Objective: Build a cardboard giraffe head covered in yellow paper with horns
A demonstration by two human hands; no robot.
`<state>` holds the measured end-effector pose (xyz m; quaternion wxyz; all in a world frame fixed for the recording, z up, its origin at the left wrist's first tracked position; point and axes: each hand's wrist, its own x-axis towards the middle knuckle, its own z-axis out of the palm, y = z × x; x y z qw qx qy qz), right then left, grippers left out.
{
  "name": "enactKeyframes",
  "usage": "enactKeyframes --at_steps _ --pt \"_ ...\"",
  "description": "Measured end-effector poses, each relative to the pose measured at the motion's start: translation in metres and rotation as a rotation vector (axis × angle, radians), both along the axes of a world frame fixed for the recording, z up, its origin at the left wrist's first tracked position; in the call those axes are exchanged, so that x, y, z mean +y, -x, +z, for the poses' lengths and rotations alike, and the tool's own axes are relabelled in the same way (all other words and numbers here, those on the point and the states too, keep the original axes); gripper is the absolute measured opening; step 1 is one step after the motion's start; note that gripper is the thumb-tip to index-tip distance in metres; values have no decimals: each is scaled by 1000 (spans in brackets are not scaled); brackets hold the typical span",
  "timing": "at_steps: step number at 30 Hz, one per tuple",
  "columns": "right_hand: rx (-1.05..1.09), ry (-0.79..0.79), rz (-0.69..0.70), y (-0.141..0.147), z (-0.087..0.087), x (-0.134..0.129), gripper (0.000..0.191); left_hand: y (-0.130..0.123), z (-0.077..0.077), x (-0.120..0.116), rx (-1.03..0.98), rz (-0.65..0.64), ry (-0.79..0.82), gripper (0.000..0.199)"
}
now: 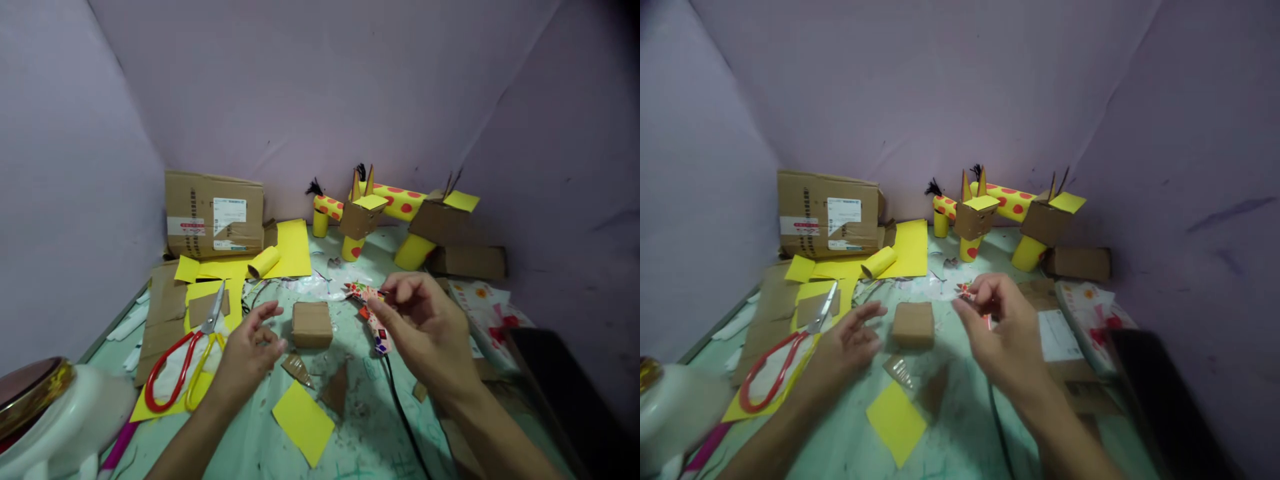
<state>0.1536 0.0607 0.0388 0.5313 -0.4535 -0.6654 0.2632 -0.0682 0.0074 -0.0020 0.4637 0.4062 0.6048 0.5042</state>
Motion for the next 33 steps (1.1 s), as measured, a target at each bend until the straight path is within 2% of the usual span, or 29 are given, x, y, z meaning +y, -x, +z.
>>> enactKeyframes --at_steps 2,5,7,9,13,16,18,21,24,27,33 --pt "-11 117 -48 -9 -5 1 12 -11 -10 4 69 -61 -2 72" --pt "-324 308 -98 -23 -17 5 17 -21 -24 10 43 -102 -36 84" --pt "-600 425 -40 -28 -27 6 22 -23 -32 13 33 -95 -66 84" --pt "-768 467 -67 -27 -35 7 24 -24 -38 16 59 -97 -81 82" --pt "-838 481 -180 -21 -49 8 23 -24 -37 16 104 -130 -77 74" --pt "-659 570 -198 -22 -57 10 28 -24 -32 13 137 -126 -85 65" --pt "-343 702 -162 -23 -61 11 32 -24 -31 11 122 -109 -102 60" --pt "261 875 -31 -22 -58 9 40 -21 -33 6 86 -59 -110 59" --pt "599 951 167 -19 -48 1 34 -18 -38 2 77 -2 -111 58" --pt "691 938 305 -15 -41 -6 27 -17 -41 1 68 25 -127 57" --pt "636 807 421 -14 -43 -13 39 -21 -39 2 57 12 -95 61"
